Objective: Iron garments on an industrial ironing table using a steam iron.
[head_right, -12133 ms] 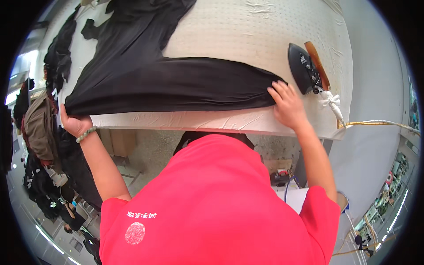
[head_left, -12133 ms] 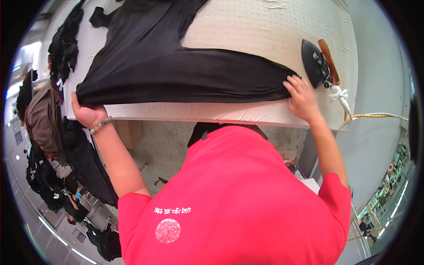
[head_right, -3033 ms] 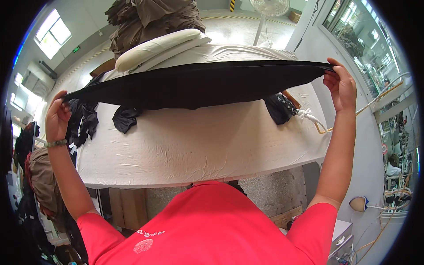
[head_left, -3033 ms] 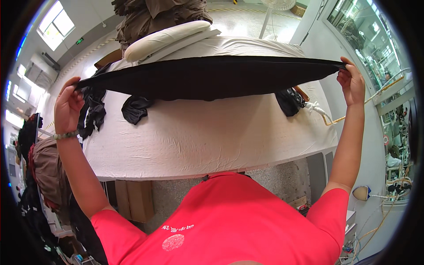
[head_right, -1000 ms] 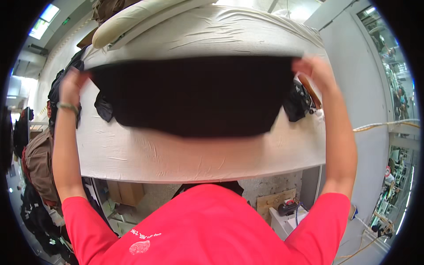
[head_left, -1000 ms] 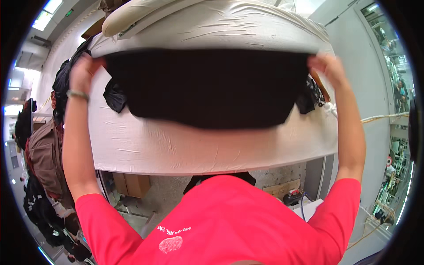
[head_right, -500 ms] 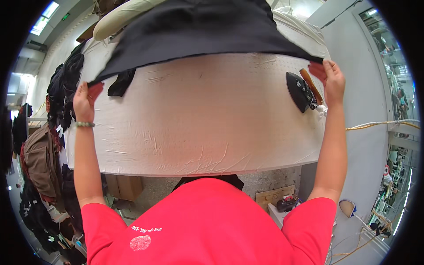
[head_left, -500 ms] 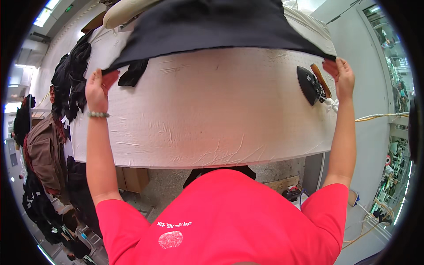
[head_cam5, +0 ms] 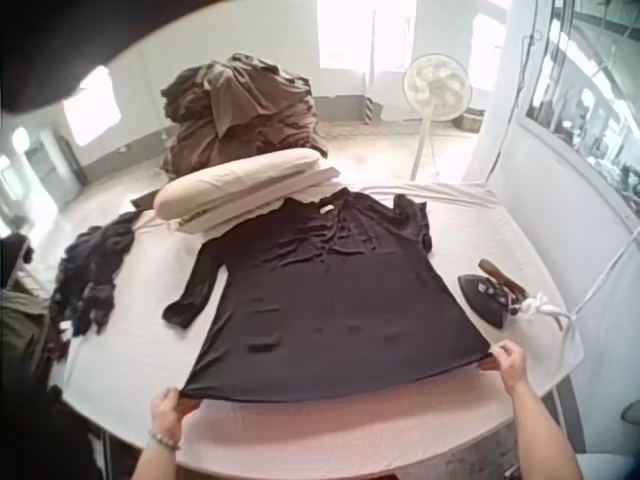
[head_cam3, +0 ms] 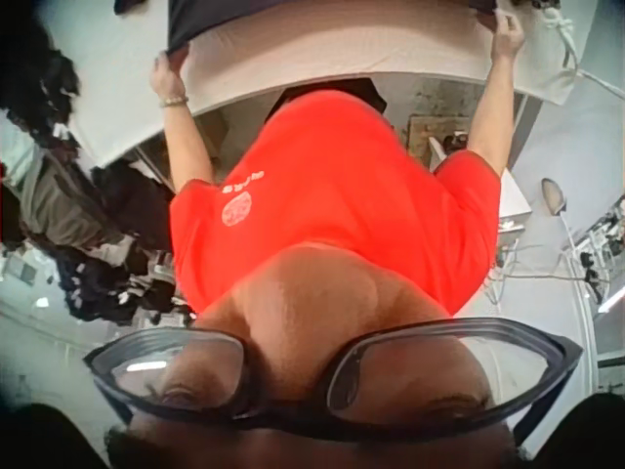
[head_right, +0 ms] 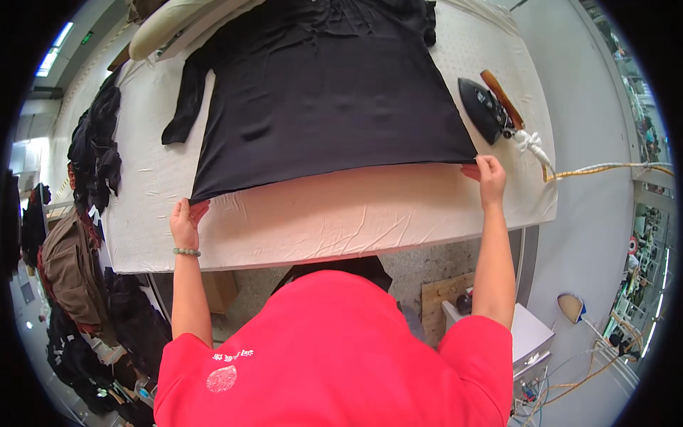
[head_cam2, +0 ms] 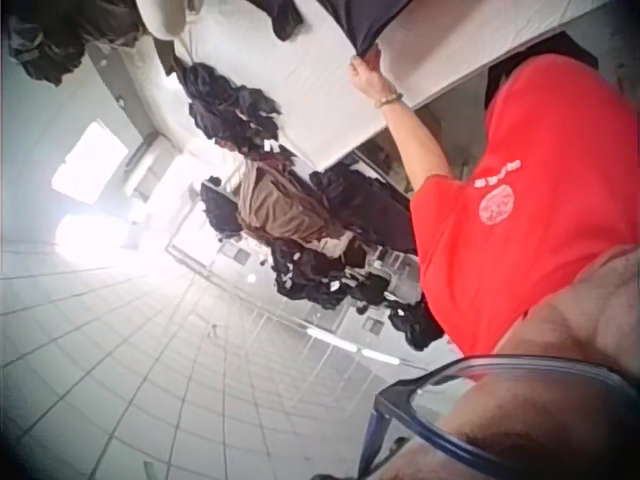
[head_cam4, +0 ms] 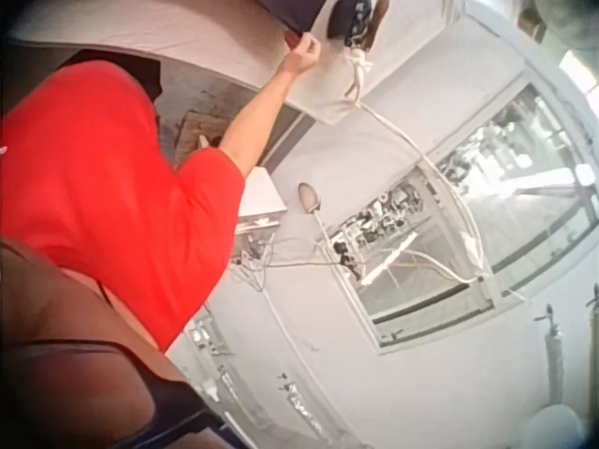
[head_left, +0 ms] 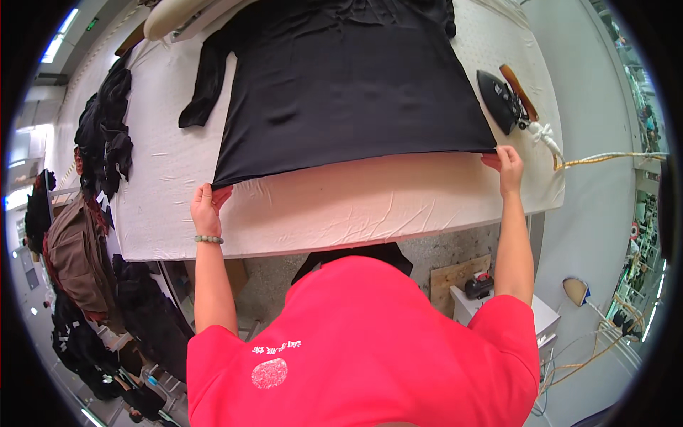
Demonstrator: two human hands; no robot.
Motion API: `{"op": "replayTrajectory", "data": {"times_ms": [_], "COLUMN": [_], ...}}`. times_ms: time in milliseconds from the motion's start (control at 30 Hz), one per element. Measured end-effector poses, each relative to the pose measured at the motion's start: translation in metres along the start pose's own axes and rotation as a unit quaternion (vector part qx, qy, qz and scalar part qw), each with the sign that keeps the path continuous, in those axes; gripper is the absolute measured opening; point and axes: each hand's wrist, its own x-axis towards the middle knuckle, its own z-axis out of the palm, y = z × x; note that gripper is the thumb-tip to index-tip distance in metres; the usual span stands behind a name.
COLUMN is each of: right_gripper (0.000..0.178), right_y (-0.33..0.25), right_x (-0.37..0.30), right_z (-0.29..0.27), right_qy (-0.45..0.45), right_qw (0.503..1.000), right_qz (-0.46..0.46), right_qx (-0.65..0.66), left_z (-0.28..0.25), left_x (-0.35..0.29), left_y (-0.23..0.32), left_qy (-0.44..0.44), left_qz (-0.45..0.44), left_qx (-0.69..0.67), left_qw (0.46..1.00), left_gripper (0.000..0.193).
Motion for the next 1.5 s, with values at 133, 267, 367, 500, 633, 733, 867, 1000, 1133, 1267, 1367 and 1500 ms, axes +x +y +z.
{"op": "replayTrajectory", "data": {"times_ms": [133,267,367,500,633,733,867,1000,1133,1267,1367,1500], "right_gripper": [0.022,0.02,0.019,0.018,0.017,0.017,0.016,0.015,0.013,0.012,0.012,0.014], "right_y": [0.02,0.005,-0.013,-0.063,-0.117,-0.15,-0.136,-0.115,-0.082,-0.039,0.0,0.033], "right_x": [0.018,0.008,0.004,-0.002,-0.01,-0.012,-0.039,-0.06,-0.071,-0.074,-0.068,-0.066], "right_z": [0.003,0.023,0.011,-0.005,-0.021,-0.03,-0.054,-0.077,-0.083,-0.07,-0.06,-0.044], "right_qy": [0.019,-0.019,-0.023,-0.018,-0.018,-0.012,-0.007,-0.005,-0.012,-0.018,-0.027,-0.015], "right_qw": [0.988,0.992,0.995,0.999,1.0,0.999,0.999,0.999,0.998,0.994,0.989,0.977], "right_qz": [0.055,0.116,0.085,0.031,-0.016,-0.043,-0.05,-0.041,-0.019,-0.014,-0.012,-0.022], "right_qx": [-0.143,-0.054,-0.036,-0.008,0.007,0.008,-0.015,-0.032,-0.062,-0.111,-0.142,-0.209], "left_z": [0.019,0.02,0.025,0.027,0.032,0.037,0.031,0.026,0.021,0.007,0.006,0.002], "left_x": [-0.001,0.005,0.004,-0.009,-0.021,-0.025,-0.062,-0.088,-0.104,-0.099,-0.094,-0.079], "left_y": [-0.002,-0.005,0.01,0.053,0.098,0.136,0.115,0.107,0.069,0.021,-0.005,-0.037], "left_qy": [0.031,0.122,0.1,0.086,0.052,0.038,0.026,0.014,0.01,0.02,0.029,0.028], "left_qz": [-0.037,-0.035,-0.003,0.021,0.042,0.046,0.035,0.022,0.001,0.003,0.01,0.046], "left_qx": [-0.051,0.035,0.063,0.019,0.019,0.025,0.04,0.064,0.101,0.147,0.201,0.317], "left_qw": [0.998,0.991,0.993,0.996,0.998,0.998,0.998,0.998,0.995,0.989,0.979,0.947], "left_gripper": [0.022,0.015,0.014,0.015,0.013,0.014,0.015,0.015,0.015,0.014,0.015,0.016]}}
